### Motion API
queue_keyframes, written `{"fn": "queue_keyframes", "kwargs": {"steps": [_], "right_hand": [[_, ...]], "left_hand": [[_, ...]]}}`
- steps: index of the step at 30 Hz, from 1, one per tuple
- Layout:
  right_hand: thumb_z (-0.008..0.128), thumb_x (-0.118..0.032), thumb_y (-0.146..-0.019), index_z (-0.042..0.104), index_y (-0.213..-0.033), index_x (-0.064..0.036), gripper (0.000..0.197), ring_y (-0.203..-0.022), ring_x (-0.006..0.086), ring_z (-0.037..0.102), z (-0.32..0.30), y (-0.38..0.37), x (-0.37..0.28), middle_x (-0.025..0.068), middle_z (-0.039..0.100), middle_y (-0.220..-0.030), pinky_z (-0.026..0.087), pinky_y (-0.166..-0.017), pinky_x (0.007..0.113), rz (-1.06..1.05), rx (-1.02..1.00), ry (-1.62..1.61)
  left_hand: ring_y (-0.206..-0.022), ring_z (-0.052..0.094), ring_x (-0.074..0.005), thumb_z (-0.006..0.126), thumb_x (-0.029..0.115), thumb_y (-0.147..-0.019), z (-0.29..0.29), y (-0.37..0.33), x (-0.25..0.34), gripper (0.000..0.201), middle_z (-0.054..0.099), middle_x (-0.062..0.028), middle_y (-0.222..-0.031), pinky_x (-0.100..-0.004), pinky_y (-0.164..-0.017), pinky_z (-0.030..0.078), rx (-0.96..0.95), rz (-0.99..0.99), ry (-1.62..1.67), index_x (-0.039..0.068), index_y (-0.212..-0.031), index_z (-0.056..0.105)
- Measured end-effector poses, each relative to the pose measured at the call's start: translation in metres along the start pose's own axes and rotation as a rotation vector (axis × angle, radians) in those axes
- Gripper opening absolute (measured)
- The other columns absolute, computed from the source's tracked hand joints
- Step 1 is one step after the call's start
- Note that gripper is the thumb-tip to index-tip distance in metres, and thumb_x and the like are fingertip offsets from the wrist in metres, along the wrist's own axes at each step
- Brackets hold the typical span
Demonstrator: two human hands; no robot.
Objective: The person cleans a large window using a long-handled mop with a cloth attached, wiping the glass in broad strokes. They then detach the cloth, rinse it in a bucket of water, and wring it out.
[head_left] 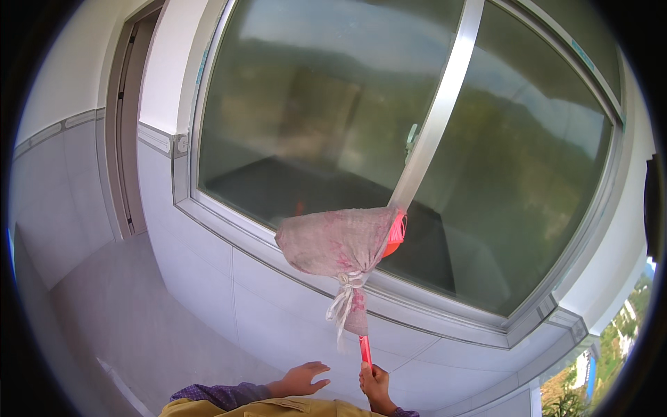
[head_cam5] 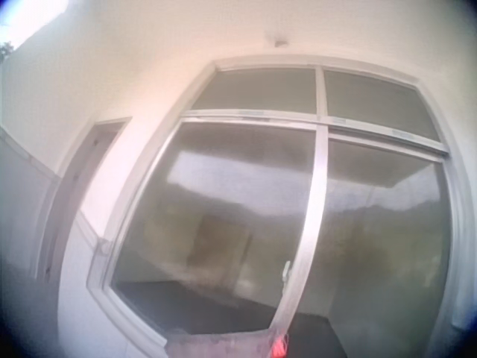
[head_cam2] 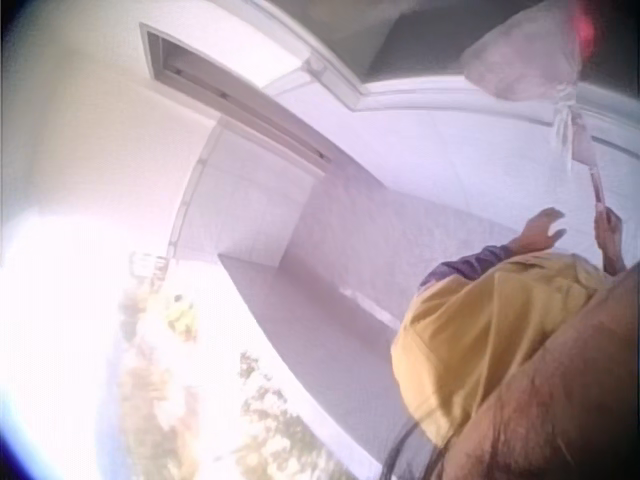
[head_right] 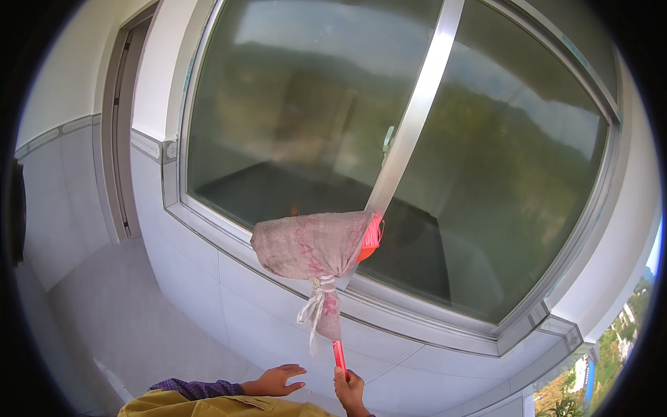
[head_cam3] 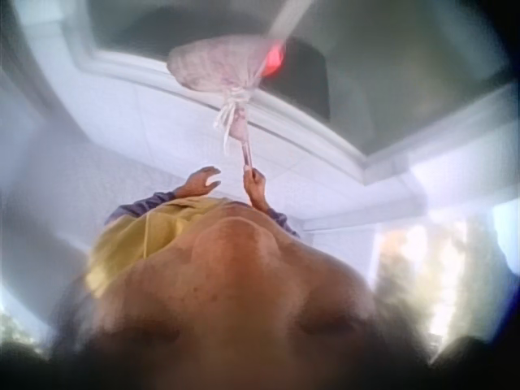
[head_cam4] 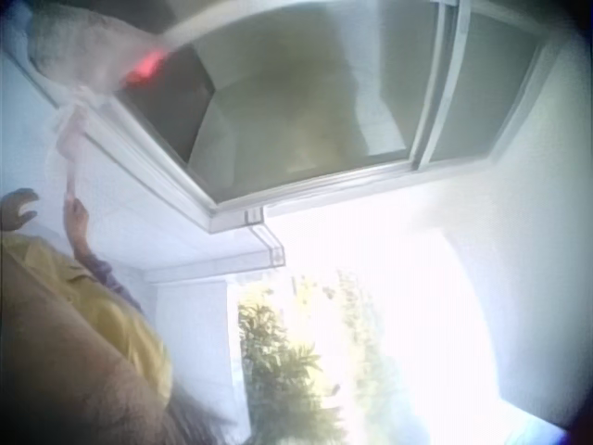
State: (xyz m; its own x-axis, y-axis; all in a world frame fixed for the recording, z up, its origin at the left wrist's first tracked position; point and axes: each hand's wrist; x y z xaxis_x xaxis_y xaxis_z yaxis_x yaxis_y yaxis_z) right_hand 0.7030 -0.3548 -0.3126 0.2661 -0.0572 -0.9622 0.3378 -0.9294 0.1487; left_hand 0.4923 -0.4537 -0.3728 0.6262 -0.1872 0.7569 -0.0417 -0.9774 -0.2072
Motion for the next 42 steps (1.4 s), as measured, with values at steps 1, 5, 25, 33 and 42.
{"fn": "queue_keyframes", "kwargs": {"steps": [1, 5, 25, 33, 42], "right_hand": [[0.059, -0.045, -0.097, 0.055, -0.073, -0.0055, 0.046, -0.045, 0.0046, 0.045, 0.024, -0.005, -0.013, -0.0020, 0.049, -0.057, 0.034, -0.040, 0.022, 0.037, -0.004, -0.080], [0.057, -0.050, -0.096, 0.049, -0.074, -0.0077, 0.049, -0.041, 0.0078, 0.039, 0.108, -0.054, -0.047, -0.0017, 0.043, -0.056, 0.031, -0.037, 0.025, 0.078, -0.005, -0.143], [0.043, -0.054, -0.100, 0.039, -0.089, -0.0070, 0.049, -0.045, 0.0151, 0.040, 0.234, -0.199, -0.676, 0.0039, 0.040, -0.064, 0.041, -0.043, 0.037, -0.599, 0.142, -0.300], [0.049, -0.057, -0.097, 0.039, -0.088, -0.0061, 0.053, -0.037, 0.0159, 0.039, 0.346, -0.236, -0.523, 0.0036, 0.041, -0.056, 0.037, -0.035, 0.036, -0.534, 0.033, -0.272], [0.051, -0.053, -0.098, 0.041, -0.078, -0.0097, 0.048, -0.034, 0.0128, 0.038, 0.406, -0.222, -0.372, 0.0007, 0.040, -0.052, 0.039, -0.032, 0.032, -0.446, -0.111, -0.483]], "left_hand": [[-0.130, 0.050, -0.0302, 0.057, 0.044, -0.095, -0.006, 0.008, -0.008, 0.049, 0.059, -0.0126, -0.133, -0.0410, -0.104, 0.045, -0.042, -0.001, 0.003, 0.011, -0.131, 0.058], [-0.133, 0.047, -0.0293, 0.055, 0.046, -0.096, -0.055, 0.042, -0.049, 0.050, 0.058, -0.0118, -0.135, -0.0407, -0.105, 0.044, -0.109, -0.060, -0.005, 0.012, -0.133, 0.056], [-0.118, 0.059, -0.0346, 0.062, 0.026, -0.094, -0.358, 0.086, -0.158, 0.046, 0.060, -0.0231, -0.128, -0.0418, -0.097, 0.048, 0.507, -0.046, 0.465, -0.001, -0.132, 0.055], [-0.137, 0.038, -0.0415, 0.065, 0.038, -0.092, -0.331, 0.006, -0.161, 0.089, 0.035, -0.0335, -0.147, -0.0400, -0.113, 0.031, 0.393, 0.008, 0.204, -0.012, -0.148, 0.018], [-0.062, 0.043, -0.0070, 0.052, 0.036, -0.100, -0.194, 0.069, -0.285, 0.026, 0.047, 0.0047, -0.072, -0.0261, -0.052, 0.037, 0.336, -0.247, 0.621, 0.010, -0.095, 0.054]]}}
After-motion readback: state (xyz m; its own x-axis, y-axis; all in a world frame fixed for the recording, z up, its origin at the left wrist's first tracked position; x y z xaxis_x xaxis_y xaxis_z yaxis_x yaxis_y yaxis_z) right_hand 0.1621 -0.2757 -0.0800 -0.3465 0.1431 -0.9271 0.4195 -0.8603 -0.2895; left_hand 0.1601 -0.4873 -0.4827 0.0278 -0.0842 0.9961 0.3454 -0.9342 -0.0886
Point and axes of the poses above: each hand's wrist, its own y-axis away from the middle knuckle, its own z-axis out of the palm, x = y × z
